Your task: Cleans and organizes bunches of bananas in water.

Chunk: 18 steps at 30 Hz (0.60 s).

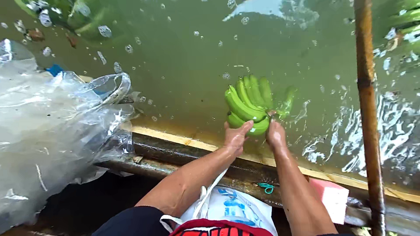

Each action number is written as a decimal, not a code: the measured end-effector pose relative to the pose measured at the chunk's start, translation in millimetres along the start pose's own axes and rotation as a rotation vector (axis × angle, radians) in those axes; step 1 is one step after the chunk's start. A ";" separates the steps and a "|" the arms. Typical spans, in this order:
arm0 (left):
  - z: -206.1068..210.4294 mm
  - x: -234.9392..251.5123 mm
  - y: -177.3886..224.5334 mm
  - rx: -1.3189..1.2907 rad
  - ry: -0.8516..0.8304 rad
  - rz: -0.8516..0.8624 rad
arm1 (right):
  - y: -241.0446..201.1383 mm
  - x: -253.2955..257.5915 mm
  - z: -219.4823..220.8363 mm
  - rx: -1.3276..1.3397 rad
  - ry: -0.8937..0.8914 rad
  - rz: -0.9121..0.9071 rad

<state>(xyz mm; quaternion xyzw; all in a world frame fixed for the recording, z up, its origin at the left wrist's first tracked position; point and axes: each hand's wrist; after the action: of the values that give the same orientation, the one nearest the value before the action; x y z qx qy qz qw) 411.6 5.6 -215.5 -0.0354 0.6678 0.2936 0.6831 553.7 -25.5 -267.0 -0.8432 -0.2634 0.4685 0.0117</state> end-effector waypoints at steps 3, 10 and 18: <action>-6.0 4.5 0.4 0.019 -0.002 0.001 | 13.1 10.2 7.0 0.139 -0.079 0.023; -36.0 19.0 19.3 0.230 -0.069 0.001 | 27.5 -11.3 -2.5 0.670 -0.614 0.181; -38.0 27.5 30.1 0.239 -0.088 0.024 | -5.4 -37.1 24.5 0.643 -0.291 0.258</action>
<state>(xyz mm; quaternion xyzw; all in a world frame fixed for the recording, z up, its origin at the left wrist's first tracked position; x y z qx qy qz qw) 362.5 23.4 -234.8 0.0672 0.6677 0.2211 0.7077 516.2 -43.3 -250.2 -0.7474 0.0067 0.6397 0.1792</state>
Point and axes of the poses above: each hand's wrist, its own x-axis towards the middle knuckle, its own z-axis out of the palm, y = z × x, and after that the axes turned 6 degrees about -x, right-handed
